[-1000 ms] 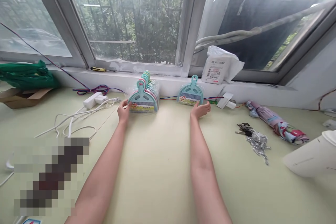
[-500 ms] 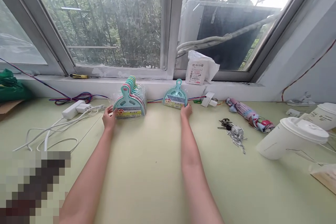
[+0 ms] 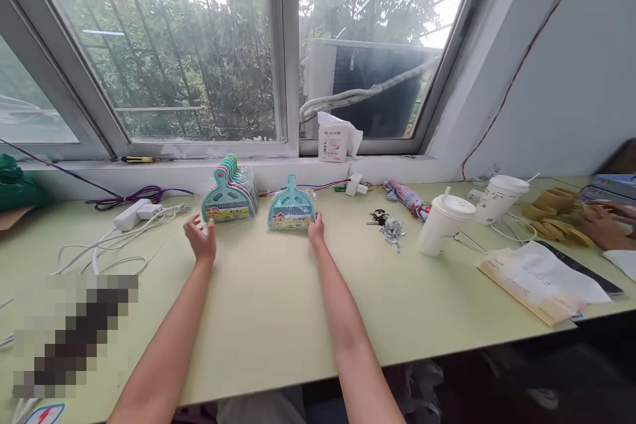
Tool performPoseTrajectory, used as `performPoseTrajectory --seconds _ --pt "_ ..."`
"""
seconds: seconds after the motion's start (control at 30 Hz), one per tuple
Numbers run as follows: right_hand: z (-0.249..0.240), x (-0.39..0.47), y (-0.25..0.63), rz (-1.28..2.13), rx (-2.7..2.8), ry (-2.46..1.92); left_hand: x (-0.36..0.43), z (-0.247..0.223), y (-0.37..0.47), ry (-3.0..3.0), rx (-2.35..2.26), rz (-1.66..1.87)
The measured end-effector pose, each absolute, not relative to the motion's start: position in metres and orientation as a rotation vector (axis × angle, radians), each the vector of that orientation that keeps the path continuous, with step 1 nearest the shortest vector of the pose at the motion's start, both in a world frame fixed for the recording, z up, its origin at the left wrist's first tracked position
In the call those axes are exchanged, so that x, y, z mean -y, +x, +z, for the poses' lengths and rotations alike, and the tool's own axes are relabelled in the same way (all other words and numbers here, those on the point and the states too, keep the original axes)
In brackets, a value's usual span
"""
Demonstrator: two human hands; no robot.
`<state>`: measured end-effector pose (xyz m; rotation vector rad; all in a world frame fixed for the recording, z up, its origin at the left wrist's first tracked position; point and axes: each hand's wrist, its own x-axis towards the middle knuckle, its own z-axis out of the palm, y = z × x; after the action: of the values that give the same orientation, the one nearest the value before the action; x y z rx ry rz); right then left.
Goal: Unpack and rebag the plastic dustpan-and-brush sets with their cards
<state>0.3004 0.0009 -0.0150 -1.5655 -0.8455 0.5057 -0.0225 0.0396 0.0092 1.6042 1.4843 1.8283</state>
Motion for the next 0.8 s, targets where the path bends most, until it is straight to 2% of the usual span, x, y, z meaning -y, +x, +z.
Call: performPoseTrajectory --seconds 0.1,0.23,0.3,0.43,0.5,0.63,0.8 --pt "-0.017 0.03 0.283 0.615 0.941 -1.453 -0.007 0.011 0.008 1.492 -1.186 1.617" --pt "-0.019 0.07 0.257 0.764 1.086 -1.324 0.029 0.011 0.034 1.201 -0.88 1.025" --pt "-0.016 0.087 0.245 0.678 1.163 -1.321 0.04 0.01 0.036 1.106 -0.864 0.919" --pt "0.0 0.113 0.228 0.119 1.45 -1.374 0.048 0.006 0.031 1.013 -0.895 1.014" --pt "0.006 0.12 0.223 0.021 1.696 -1.334 0.048 0.006 0.03 0.991 -0.873 1.09" --pt "0.006 0.119 0.219 0.084 1.947 -1.314 0.046 0.008 0.029 0.948 -0.879 1.226" --pt "-0.001 0.108 0.224 0.344 1.65 -1.424 0.046 0.013 0.029 0.97 -0.869 1.303"
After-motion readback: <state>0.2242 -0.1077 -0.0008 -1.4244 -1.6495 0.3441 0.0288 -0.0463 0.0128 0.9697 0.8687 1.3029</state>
